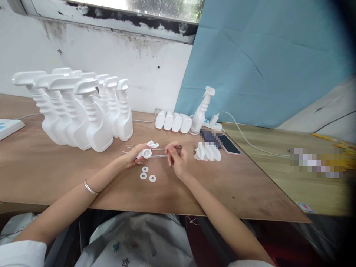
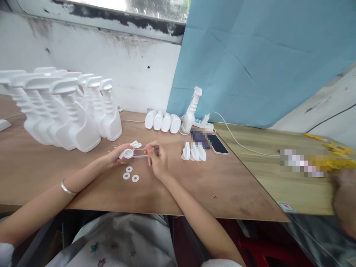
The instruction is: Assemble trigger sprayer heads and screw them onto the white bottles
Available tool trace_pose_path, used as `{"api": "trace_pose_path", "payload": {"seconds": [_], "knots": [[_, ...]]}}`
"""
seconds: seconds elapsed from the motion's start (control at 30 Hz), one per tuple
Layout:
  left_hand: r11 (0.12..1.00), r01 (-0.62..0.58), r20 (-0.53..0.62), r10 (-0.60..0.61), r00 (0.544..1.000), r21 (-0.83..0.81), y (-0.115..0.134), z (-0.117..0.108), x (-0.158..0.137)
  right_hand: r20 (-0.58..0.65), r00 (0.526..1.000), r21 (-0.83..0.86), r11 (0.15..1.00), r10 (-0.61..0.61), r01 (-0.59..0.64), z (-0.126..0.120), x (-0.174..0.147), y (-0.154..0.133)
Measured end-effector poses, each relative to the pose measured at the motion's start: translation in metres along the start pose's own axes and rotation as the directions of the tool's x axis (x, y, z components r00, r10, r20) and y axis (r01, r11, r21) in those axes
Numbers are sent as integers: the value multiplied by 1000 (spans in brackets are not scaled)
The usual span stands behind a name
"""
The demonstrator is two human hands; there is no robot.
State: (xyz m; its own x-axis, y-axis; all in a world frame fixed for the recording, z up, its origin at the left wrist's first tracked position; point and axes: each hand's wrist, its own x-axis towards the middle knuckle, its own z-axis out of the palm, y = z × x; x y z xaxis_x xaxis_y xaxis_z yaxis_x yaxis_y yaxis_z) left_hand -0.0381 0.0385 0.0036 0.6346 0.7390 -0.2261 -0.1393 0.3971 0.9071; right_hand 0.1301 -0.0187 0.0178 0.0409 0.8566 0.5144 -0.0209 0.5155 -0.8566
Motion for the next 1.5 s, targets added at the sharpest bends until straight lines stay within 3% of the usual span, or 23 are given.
{"api": "trace_pose_path", "payload": {"seconds": [0.03, 0.1, 0.17, 0.23, 0.3, 0.47, 0.57, 0.67, 0.77, 0.87, 0.97, 1.07, 1.17, 1.3, 1.37, 1.43, 1.5], "knots": [[1000, 16, -5, -16, 1000, 1, -1, 0, 0, 79, 994, -163, 982, -79, 91, 0, -2, 1], [999, 37, -3, -37, 999, 0, -2, 0, 1, 246, 949, -417, 863, -196, 287, 1, -6, 5], [1000, 31, 1, -31, 1000, 2, -3, 2, 0, 359, 903, -542, 735, -235, 406, 1, -8, 12], [1000, 11, -10, -11, 1000, 15, -4, 3, 0, 399, 887, -601, 664, -232, 444, 0, -9, 17], [1000, 1, -39, 0, 999, 20, -3, 4, 0, 400, 885, -600, 662, -237, 449, 0, -9, 18], [995, -49, -122, 38, 992, -92, 0, -3, 3, 257, 929, -476, 802, -265, 360, 1, -7, 7], [977, -104, -129, 81, 988, -185, 2, -10, 5, 290, 946, -475, 836, -145, 274, 1, -3, 1], [963, -122, -99, 101, 990, -240, 4, -13, 5, 425, 904, -571, 789, 46, 228, -3, 2, 1], [963, -128, -64, 116, 991, -237, 5, -9, 4, 385, 918, -668, 714, 94, 207, -5, 4, 4], [973, -150, -76, 139, 987, -173, 6, 0, 1, 263, 965, -668, 723, 8, 176, -3, 3, 6], [980, -162, -108, 150, 983, -115, 4, 8, 1, 213, 971, -662, 717, -103, 221, 1, -2, 6], [981, -194, -187, 187, 964, -20, 0, 12, 1, 284, 944, -704, 630, -171, 326, 5, -8, 9], [956, -220, -238, 264, 935, 195, -3, 16, 2, 374, 910, -760, 504, -177, 410, 6, -14, 12], [809, -251, -231, 424, 876, 532, 5, 27, 12, 506, 838, -750, 375, -204, 545, 10, -23, 17], [768, -203, -175, 379, 909, 608, 12, 38, 27, 584, 792, -727, 321, -175, 607, 14, -29, 17], [753, -128, -103, 252, 962, 645, 19, 53, 48, 645, 757, -713, 277, -100, 644, 18, -33, 17], [724, -91, -58, 178, 982, 684, 21, 70, 72, 680, 733, -708, 258, -3, 657, 21, -36, 16]]}}
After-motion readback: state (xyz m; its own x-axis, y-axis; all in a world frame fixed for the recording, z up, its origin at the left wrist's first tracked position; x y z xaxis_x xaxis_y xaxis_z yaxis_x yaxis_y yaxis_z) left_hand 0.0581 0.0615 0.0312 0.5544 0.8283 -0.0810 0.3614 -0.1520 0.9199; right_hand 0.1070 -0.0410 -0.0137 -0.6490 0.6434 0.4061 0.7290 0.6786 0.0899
